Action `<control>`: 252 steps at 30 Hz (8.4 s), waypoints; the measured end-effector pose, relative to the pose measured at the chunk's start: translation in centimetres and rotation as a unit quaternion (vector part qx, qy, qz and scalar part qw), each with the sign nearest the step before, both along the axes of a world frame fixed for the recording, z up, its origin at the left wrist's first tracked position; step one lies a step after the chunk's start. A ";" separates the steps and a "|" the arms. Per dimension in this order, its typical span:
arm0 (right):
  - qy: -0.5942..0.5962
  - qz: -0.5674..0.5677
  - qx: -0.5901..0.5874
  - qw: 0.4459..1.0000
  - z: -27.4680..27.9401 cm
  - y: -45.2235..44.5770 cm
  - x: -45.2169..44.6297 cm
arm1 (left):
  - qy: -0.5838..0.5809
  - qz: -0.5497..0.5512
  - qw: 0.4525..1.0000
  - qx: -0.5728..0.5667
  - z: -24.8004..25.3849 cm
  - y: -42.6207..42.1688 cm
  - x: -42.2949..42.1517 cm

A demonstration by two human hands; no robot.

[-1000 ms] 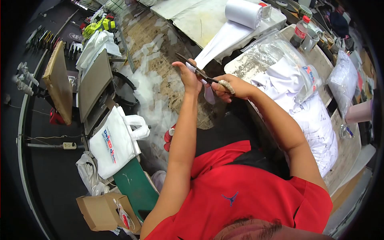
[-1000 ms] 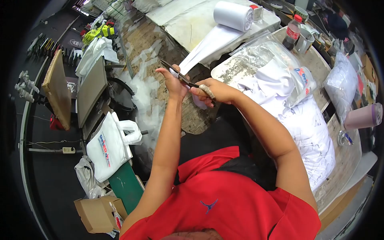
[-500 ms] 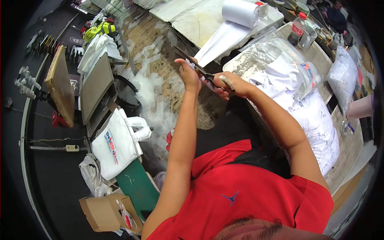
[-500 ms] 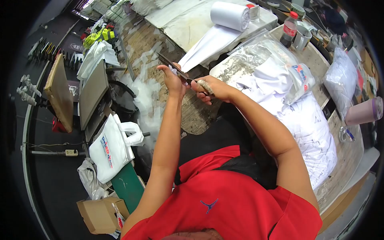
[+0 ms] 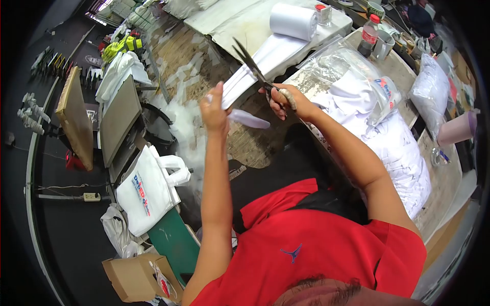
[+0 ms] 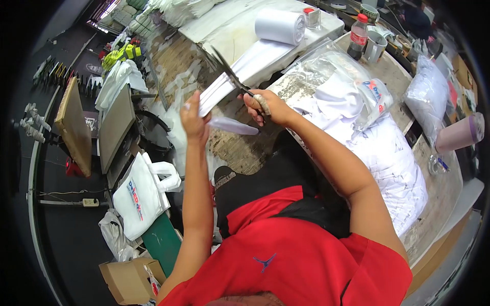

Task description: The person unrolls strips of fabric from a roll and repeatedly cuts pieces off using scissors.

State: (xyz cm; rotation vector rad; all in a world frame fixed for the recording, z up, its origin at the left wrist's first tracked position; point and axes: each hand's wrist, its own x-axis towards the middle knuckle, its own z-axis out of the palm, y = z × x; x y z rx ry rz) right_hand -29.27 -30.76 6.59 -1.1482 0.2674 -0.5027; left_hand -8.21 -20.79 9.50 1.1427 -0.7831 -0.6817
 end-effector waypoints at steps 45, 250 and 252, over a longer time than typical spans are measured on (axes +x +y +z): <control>0.068 0.442 -0.056 0.893 2.1 10.5 2.3 | 0.137 0.293 0.919 -0.227 20.3 14.3 10.4; 0.164 -0.226 -0.119 0.953 -5.3 -1.2 3.0 | -0.082 0.192 0.978 0.022 17.4 9.8 19.8; 0.146 -0.229 -0.102 0.957 -4.2 -0.4 2.9 | -0.101 0.090 0.990 0.038 20.8 12.0 21.6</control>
